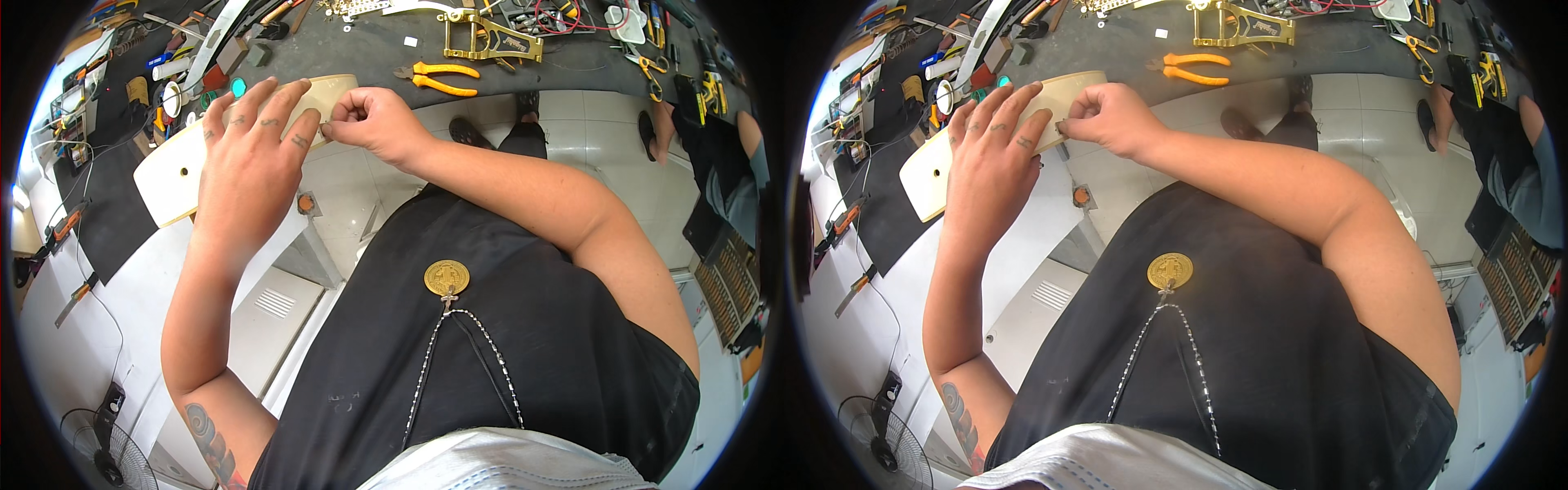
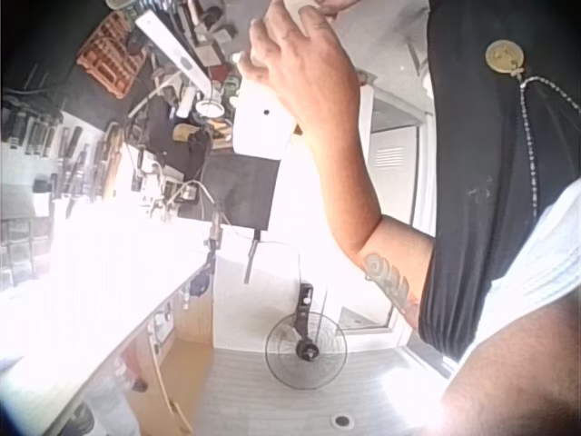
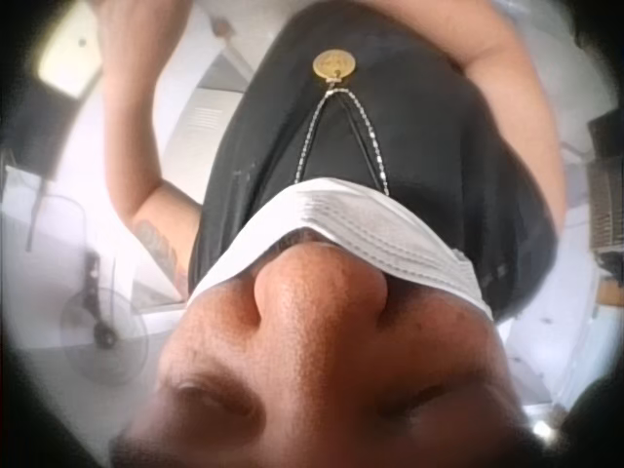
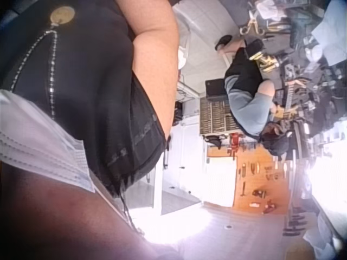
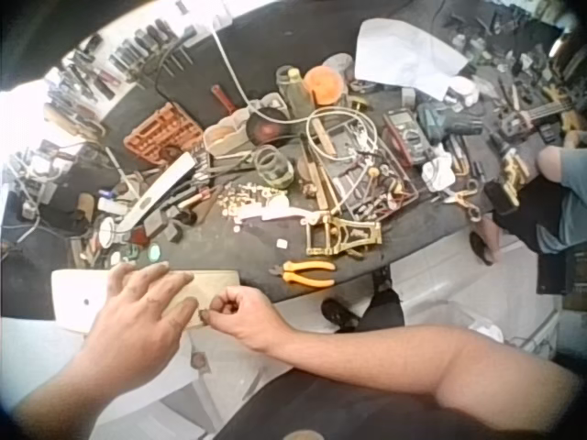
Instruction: The person strips the insulation from a small wire using pliers, then inserts the exposed end into a hole on a white plastic housing. They use a screwdriver to secure the wire inside the housing.
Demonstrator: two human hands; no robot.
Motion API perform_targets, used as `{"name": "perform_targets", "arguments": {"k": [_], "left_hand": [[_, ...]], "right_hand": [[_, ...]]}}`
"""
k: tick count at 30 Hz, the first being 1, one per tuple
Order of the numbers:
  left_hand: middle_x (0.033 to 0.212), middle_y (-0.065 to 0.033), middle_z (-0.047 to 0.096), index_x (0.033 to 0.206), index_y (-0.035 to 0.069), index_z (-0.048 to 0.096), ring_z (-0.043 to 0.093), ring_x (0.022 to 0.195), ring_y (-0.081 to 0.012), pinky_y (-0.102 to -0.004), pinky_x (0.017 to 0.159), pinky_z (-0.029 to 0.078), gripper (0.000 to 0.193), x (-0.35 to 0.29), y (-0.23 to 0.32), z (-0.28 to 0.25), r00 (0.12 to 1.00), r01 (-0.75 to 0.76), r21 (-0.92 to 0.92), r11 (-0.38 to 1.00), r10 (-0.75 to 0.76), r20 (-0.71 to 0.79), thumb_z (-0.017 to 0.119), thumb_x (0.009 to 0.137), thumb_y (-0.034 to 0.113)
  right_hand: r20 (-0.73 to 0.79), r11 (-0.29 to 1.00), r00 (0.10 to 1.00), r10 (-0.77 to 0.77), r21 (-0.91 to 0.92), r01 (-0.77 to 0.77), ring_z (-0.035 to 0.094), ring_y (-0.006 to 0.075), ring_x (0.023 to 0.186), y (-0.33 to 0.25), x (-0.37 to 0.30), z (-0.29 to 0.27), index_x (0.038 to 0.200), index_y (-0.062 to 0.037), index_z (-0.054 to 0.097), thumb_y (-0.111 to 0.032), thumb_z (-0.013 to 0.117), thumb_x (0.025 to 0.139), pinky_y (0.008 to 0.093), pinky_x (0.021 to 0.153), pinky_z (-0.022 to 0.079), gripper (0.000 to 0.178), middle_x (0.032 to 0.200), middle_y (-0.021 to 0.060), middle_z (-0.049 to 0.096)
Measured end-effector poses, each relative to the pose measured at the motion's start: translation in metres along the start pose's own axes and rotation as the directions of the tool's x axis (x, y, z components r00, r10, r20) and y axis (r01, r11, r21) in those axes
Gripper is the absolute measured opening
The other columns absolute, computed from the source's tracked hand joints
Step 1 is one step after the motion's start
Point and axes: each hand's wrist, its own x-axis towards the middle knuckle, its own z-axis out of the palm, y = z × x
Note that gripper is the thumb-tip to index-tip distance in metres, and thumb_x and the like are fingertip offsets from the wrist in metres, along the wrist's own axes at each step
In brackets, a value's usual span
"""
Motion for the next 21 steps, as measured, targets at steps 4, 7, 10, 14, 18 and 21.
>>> {"name": "perform_targets", "arguments": {"k": [4, 7, 10, 14, 18, 21], "left_hand": [[0.15, -0.005, 0.062, 0.121, 0.011, 0.07, 0.054, 0.144, -0.0314, -0.0589, 0.122, 0.034, 0.031, -0.0001, -0.0007, 0.0002, 1.0, 0.001, -0.005, 1.0, -0.001, -0.003, 0.069, 0.091, 0.003], [0.15, -0.0052, 0.062, 0.121, 0.011, 0.071, 0.054, 0.144, -0.0312, -0.059, 0.122, 0.034, 0.031, -0.0001, -0.0011, 0.0009, 1.0, -0.001, -0.006, 1.0, 0.001, -0.003, 0.069, 0.091, 0.003], [0.149, -0.0053, 0.062, 0.12, 0.01, 0.071, 0.054, 0.144, -0.0309, -0.0591, 0.122, 0.034, 0.03, -0.0004, -0.0012, 0.001, 1.0, 0.0, -0.012, 1.0, 0.0, -0.003, 0.069, 0.091, 0.002], [0.149, -0.0052, 0.062, 0.119, 0.01, 0.071, 0.054, 0.144, -0.0307, -0.059, 0.122, 0.034, 0.03, -0.0008, -0.0006, 0.0007, 1.0, -0.003, 0.001, 1.0, 0.003, 0.0, 0.069, 0.09, 0.002], [0.148, -0.0051, 0.062, 0.119, 0.01, 0.07, 0.054, 0.143, -0.0304, -0.0588, 0.122, 0.034, 0.03, -0.0006, -0.0005, 0.0017, 1.0, 0.004, 0.001, 1.0, -0.004, -0.009, 0.069, 0.09, 0.002], [0.148, -0.0052, 0.062, 0.119, 0.01, 0.07, 0.054, 0.143, -0.0302, -0.0588, 0.122, 0.035, 0.03, -0.0006, -0.0007, 0.0018, 1.0, 0.005, -0.007, 1.0, -0.005, -0.017, 0.069, 0.09, 0.002]], "right_hand": [[-0.003, 1.0, 1.0, 0.01, 0.025, -0.01, 0.058, 0.0038, 0.076, -0.0023, -0.0007, 0.0012, 0.091, -0.0047, 0.07, -0.013, 0.083, 0.095, 0.0227, 0.068, 0.048, 0.016, 0.085, -0.0032, 0.067], [-0.004, 1.0, 1.0, 0.0, 0.015, 0.0, 0.058, 0.0038, 0.076, -0.0012, -0.0002, -0.0002, 0.093, -0.0047, 0.07, -0.012, 0.083, 0.095, 0.0223, 0.068, 0.048, 0.015, 0.084, -0.0037, 0.067], [-0.005, 0.999, 1.0, -0.01, 0.032, 0.01, 0.057, 0.0032, 0.075, -0.0024, -0.0015, -0.0004, 0.095, -0.0045, 0.07, -0.012, 0.083, 0.095, 0.0222, 0.067, 0.047, 0.015, 0.083, -0.0049, 0.065], [-0.004, 0.999, 1.0, -0.006, 0.045, 0.006, 0.054, 0.0023, 0.075, -0.004, -0.0043, 0.0011, 0.096, -0.0041, 0.071, -0.012, 0.083, 0.095, 0.022, 0.067, 0.046, 0.014, 0.082, -0.0066, 0.062], [0.002, 1.0, 1.0, -0.009, 0.015, 0.009, 0.056, 0.0029, 0.077, -0.0087, -0.0057, 0.0031, 0.096, -0.0035, 0.073, -0.013, 0.082, 0.096, 0.022, 0.069, 0.047, 0.013, 0.084, -0.0057, 0.064], [0.013, 0.998, 1.0, 0.005, 0.06, -0.006, 0.06, 0.0046, 0.079, -0.0066, -0.0029, 0.0007, 0.096, -0.0027, 0.075, -0.013, 0.081, 0.096, 0.0231, 0.072, 0.05, 0.012, 0.086, -0.0031, 0.068]]}}
